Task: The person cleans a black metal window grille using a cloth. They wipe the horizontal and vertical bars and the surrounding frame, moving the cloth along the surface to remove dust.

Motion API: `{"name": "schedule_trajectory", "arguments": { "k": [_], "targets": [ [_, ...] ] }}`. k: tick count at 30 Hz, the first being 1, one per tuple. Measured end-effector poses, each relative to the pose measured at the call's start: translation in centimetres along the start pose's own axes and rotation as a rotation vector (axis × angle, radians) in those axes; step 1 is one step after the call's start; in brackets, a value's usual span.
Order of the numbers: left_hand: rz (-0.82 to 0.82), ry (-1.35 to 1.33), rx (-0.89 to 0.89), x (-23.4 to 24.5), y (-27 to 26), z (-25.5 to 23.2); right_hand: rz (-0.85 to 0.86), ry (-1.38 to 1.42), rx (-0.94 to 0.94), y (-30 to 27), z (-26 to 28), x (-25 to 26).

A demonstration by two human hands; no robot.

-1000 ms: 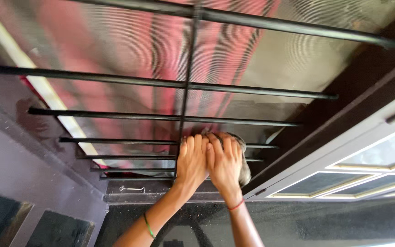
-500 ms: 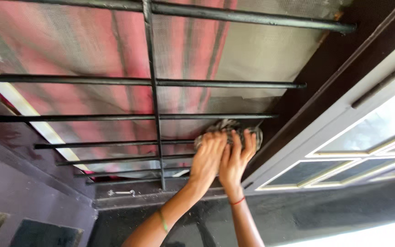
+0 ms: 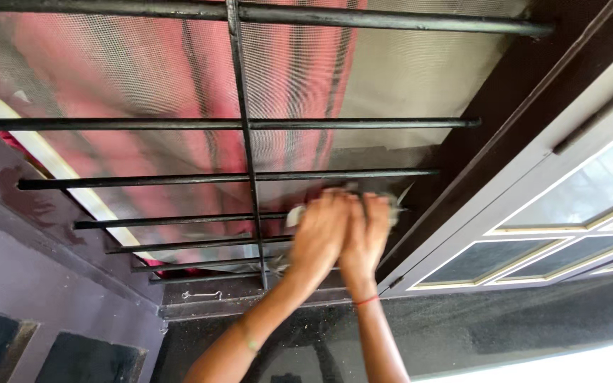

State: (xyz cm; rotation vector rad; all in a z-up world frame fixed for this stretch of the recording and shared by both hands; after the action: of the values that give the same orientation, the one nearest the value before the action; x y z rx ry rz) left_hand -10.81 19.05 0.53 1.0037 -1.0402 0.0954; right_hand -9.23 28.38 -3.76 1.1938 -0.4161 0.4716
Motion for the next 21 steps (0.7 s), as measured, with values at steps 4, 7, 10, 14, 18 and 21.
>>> {"name": "schedule_trajectory", "arguments": {
  "k": [4, 7, 10, 14, 18, 21],
  "targets": [
    [-0.073, -0.088, 0.018, -0.8, 3.5, -4.7, 0.000, -0.012, -0.012, 0.6, -3.2, 3.2],
    [-0.098, 0.052, -0.021, -0.8, 2.3, -3.9, -0.045, -0.057, 0.026, 1.0, -2.3, 3.5],
    [0.103, 0.234, -0.024, -2.1, -0.7, -0.5, -0.158, 0.002, 0.099, 0.1, 2.0, 2.9],
    [0.143, 0.218, 0.111, -0.8, -4.7, 6.1, -0.107, 0.113, 0.100, -1.5, 9.0, 0.0],
    [0.074, 0.026, 0.181, -0.6, -5.5, 6.8, -0.035, 0.184, 0.027, -2.3, 9.9, -0.4],
    [-0.129, -0.247, 0.273, -1.8, -7.6, 5.5, 0.005, 0.187, 0.101, -3.9, 7.6, 0.3]
  ]
}}
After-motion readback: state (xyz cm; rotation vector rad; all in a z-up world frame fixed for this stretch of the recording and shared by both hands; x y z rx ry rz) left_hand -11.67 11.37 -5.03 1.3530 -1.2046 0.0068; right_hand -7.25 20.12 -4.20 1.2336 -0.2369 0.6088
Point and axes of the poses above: each hand's wrist, its own y-axis towards the middle knuckle, its own x-axis out of the back of the hand, z = x × y, the point moved 8 cm from there along y, towards the middle knuckle, and after that the axes turned 8 degrees about -y, right-handed, at the moved point
